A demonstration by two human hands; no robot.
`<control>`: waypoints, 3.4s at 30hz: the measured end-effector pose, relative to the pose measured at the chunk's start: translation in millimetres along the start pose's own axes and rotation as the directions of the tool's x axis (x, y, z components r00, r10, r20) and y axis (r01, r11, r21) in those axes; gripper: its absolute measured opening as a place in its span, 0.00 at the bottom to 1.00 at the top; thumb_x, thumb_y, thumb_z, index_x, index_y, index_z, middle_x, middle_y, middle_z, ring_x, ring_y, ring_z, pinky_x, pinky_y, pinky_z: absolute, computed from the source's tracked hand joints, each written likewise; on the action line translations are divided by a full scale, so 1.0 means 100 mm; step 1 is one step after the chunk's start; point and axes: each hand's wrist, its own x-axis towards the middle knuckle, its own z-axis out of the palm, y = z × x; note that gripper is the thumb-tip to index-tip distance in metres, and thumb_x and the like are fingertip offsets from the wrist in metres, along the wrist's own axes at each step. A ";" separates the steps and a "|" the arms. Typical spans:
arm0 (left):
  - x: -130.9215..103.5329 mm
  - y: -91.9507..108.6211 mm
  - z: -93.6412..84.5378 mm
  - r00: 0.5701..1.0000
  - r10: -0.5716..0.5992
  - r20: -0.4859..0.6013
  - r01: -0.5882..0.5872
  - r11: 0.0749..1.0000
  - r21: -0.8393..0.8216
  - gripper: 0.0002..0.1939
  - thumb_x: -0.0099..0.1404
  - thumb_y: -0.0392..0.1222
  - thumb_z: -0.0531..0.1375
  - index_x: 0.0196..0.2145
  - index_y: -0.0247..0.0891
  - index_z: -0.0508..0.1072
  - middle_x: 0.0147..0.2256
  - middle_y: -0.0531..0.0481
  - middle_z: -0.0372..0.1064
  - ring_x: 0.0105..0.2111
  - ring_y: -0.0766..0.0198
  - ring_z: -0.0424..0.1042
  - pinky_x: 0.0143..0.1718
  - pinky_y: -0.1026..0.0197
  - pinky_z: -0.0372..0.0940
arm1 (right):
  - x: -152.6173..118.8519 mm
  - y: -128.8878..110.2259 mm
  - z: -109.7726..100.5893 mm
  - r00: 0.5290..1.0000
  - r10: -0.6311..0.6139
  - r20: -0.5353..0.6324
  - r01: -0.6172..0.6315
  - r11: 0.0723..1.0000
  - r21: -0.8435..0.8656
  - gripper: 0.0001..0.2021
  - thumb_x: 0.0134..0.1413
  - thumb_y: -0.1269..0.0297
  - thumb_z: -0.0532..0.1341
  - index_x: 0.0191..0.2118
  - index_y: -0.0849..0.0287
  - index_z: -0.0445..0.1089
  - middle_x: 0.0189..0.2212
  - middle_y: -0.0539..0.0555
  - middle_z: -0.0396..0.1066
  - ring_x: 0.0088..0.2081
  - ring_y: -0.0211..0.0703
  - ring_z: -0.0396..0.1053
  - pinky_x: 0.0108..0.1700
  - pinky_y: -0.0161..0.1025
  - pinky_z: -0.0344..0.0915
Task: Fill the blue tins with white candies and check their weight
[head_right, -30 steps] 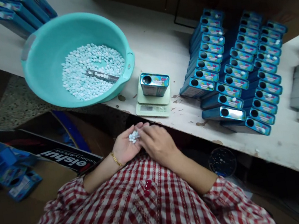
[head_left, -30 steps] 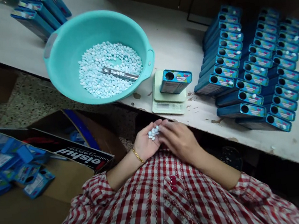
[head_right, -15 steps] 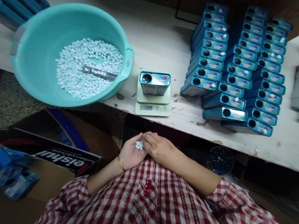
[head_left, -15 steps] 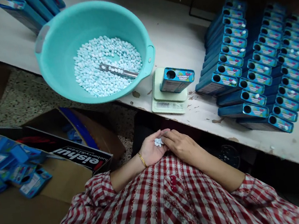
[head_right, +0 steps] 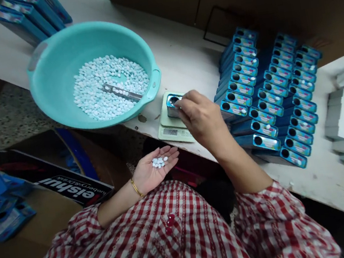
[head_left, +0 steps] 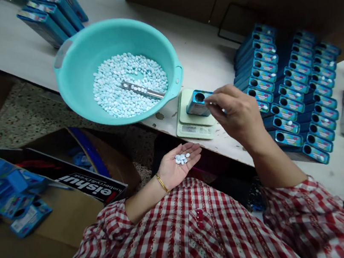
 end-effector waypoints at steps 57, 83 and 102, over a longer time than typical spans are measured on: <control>-0.05 0.09 0.17 0.996 0.081 0.032 -0.082 0.996 0.037 0.17 0.68 0.39 0.48 0.37 0.27 0.73 0.40 0.39 0.74 0.45 0.57 0.72 0.50 0.58 0.64 | 0.15 0.14 0.13 0.990 0.108 -0.091 -0.093 0.984 0.153 0.06 0.56 0.66 0.56 0.32 0.58 0.70 0.30 0.52 0.72 0.33 0.39 0.68 0.37 0.38 0.64; -0.11 -0.22 -0.13 0.990 -0.078 -0.120 0.082 0.996 0.030 0.16 0.68 0.35 0.49 0.27 0.29 0.72 0.24 0.48 0.70 0.23 0.69 0.70 0.29 0.66 0.67 | -1.08 -0.54 0.27 0.905 -0.201 0.376 0.070 0.940 0.335 0.13 0.59 0.67 0.55 0.47 0.64 0.69 0.44 0.61 0.72 0.44 0.42 0.69 0.42 0.40 0.71; -0.12 0.17 0.04 0.927 0.142 -0.347 -0.121 0.989 0.080 0.11 0.65 0.32 0.53 0.26 0.30 0.71 0.25 0.47 0.69 0.23 0.70 0.71 0.22 0.71 0.65 | 1.51 1.53 0.47 0.894 0.397 0.209 -0.334 0.900 -0.282 0.25 0.49 0.66 0.61 0.55 0.61 0.63 0.50 0.63 0.66 0.49 0.57 0.64 0.48 0.47 0.61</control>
